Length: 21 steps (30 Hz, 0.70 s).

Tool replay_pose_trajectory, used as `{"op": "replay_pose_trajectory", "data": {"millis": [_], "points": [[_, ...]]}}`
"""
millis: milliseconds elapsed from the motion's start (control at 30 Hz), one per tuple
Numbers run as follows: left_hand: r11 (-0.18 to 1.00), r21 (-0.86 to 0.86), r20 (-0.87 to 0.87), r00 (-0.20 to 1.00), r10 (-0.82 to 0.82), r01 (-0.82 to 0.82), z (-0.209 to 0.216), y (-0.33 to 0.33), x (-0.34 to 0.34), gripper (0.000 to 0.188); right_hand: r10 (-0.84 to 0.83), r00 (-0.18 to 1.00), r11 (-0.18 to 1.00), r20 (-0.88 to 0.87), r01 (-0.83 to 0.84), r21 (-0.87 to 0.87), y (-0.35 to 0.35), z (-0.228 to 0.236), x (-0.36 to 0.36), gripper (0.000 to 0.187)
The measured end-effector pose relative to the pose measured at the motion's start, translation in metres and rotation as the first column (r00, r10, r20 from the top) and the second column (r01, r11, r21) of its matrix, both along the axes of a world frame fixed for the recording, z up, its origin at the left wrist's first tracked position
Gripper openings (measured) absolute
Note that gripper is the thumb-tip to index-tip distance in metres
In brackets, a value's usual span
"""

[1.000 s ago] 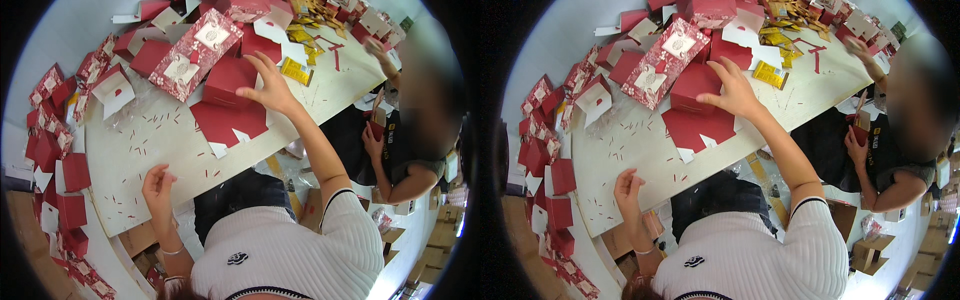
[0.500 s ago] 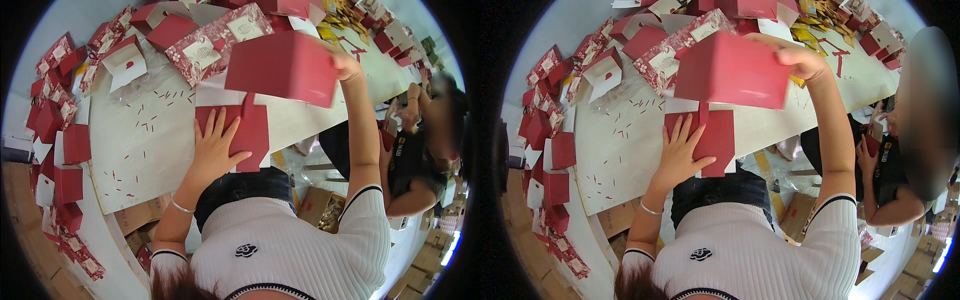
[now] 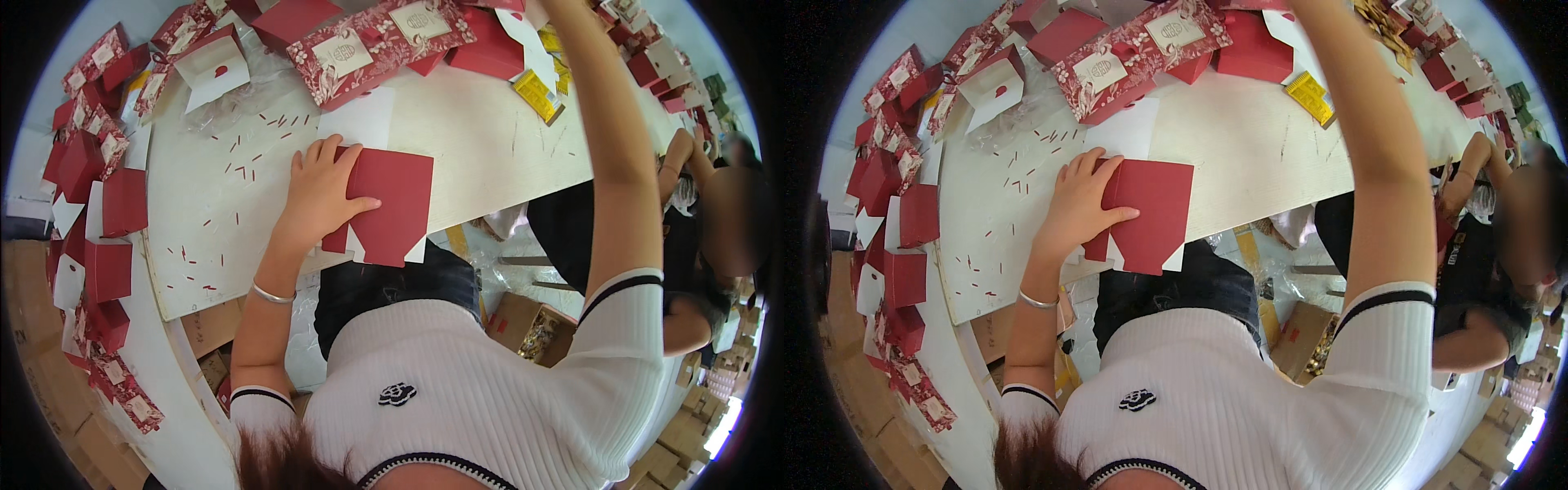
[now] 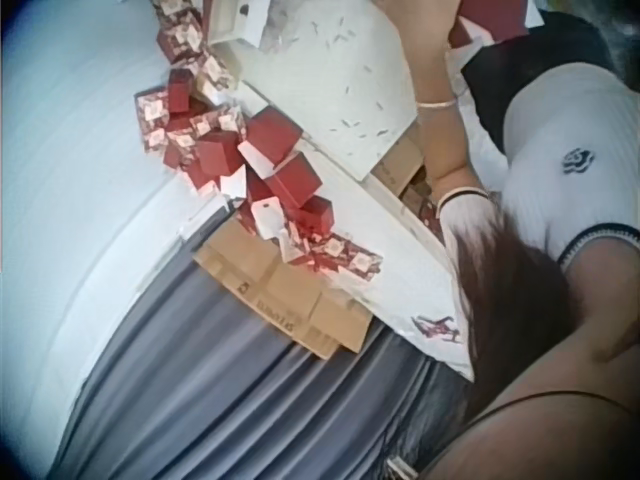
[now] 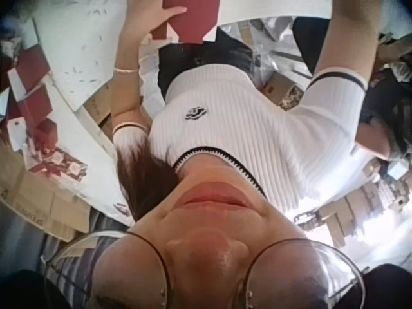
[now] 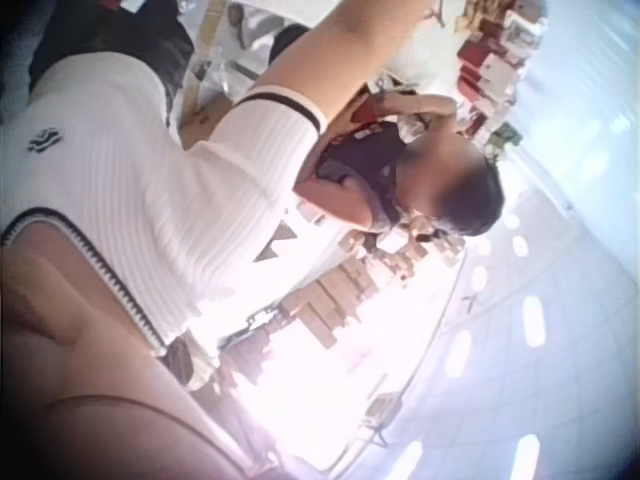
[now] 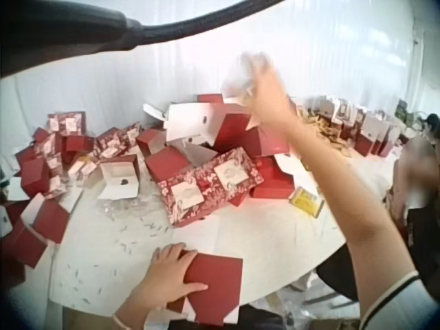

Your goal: The person folds red paper sheets into small rectangular boxes and inserts them into decorative patterned sleeves. The person repeatedly picks up red paper, folds it into a box shape, and places it into a sleeve, then sets the completed unit aside.

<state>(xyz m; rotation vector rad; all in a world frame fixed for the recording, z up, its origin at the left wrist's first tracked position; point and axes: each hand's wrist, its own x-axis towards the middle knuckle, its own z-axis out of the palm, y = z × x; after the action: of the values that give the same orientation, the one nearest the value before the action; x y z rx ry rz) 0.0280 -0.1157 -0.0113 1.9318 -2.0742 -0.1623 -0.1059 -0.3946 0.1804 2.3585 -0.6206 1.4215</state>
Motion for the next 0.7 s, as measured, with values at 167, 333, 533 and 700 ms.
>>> {"op": "replay_pose_trajectory", "data": {"millis": [167, 333, 533, 700], "points": [[0.989, 0.143, -0.028, 0.999, 0.036, -0.032, 0.013, -0.014, 0.001, 0.063, -0.071, 0.885, 0.982, -0.46, -0.019, -0.189, 0.018, -0.082, 0.006, 0.059], [0.997, 0.077, -0.109, 0.994, -0.004, 0.012, -0.001, -0.006, 0.016, 0.057, 0.292, 0.928, 0.953, -0.233, -0.262, 0.151, 0.042, -0.072, 0.003, 0.035], [0.975, 0.195, -0.832, 0.545, 0.105, 0.109, 0.018, -0.012, 0.061, 0.041, 0.113, 0.986, 0.993, -0.121, -0.11, 0.028, 0.049, -0.08, -0.031, 0.043], [0.999, -0.046, -0.979, -0.199, -0.049, -0.017, 0.003, -0.014, 0.092, 0.033, 0.179, 0.942, 0.975, -0.283, -0.207, -0.074, 0.087, -0.114, -0.041, 0.047]]}}
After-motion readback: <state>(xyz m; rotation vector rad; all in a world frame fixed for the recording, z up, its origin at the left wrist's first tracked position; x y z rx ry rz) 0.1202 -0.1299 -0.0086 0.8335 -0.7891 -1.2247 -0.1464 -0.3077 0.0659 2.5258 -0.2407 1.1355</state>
